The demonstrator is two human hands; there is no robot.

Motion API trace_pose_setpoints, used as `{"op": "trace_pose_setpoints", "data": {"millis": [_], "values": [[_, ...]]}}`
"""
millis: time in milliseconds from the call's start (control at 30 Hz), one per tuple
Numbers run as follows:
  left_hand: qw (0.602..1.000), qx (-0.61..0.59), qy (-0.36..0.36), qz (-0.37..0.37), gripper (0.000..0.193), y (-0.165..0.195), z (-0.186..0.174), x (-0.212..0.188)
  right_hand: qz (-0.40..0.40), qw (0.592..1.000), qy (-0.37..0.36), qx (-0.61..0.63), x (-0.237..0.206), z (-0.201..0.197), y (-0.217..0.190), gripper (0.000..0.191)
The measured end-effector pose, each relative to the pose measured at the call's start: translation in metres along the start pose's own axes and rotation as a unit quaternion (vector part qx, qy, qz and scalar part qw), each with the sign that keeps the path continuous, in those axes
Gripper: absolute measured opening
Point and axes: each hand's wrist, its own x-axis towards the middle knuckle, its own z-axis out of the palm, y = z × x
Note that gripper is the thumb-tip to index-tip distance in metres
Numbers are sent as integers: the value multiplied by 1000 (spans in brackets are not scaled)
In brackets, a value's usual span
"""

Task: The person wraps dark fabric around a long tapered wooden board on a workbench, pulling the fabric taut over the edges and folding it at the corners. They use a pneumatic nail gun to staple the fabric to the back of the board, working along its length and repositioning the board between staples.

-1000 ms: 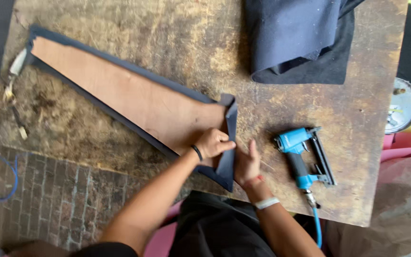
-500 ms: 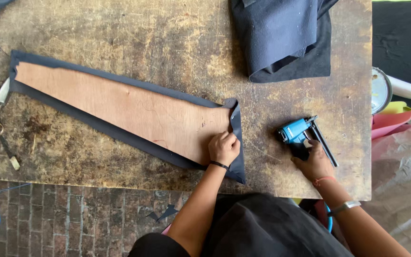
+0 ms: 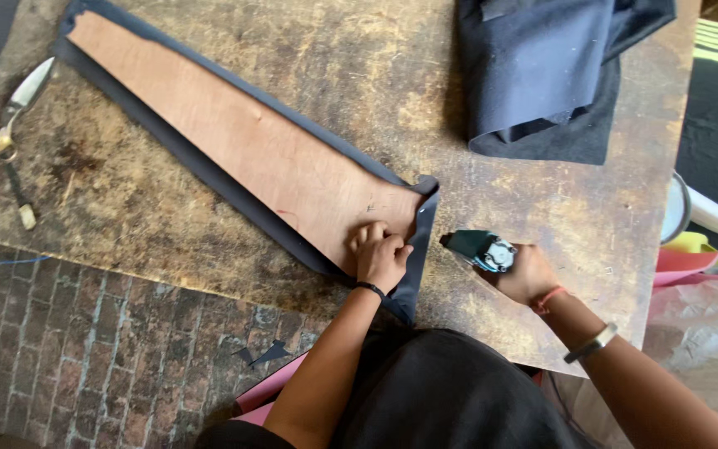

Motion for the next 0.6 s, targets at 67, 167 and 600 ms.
{"op": "trace_pose_setpoints", "data": {"millis": [67, 167, 600], "values": [[1000, -3, -3, 6, 20, -3, 1, 0, -48, 999, -23, -4, 4, -1, -27, 53], [1000, -8, -17, -3, 20, -8, 2, 1, -24, 996, -47, -76, 14, -5, -51, 60], [998, 3, -56, 3, 17, -13, -1, 4, -64, 997, -33, -41, 7, 7, -55, 51]]}}
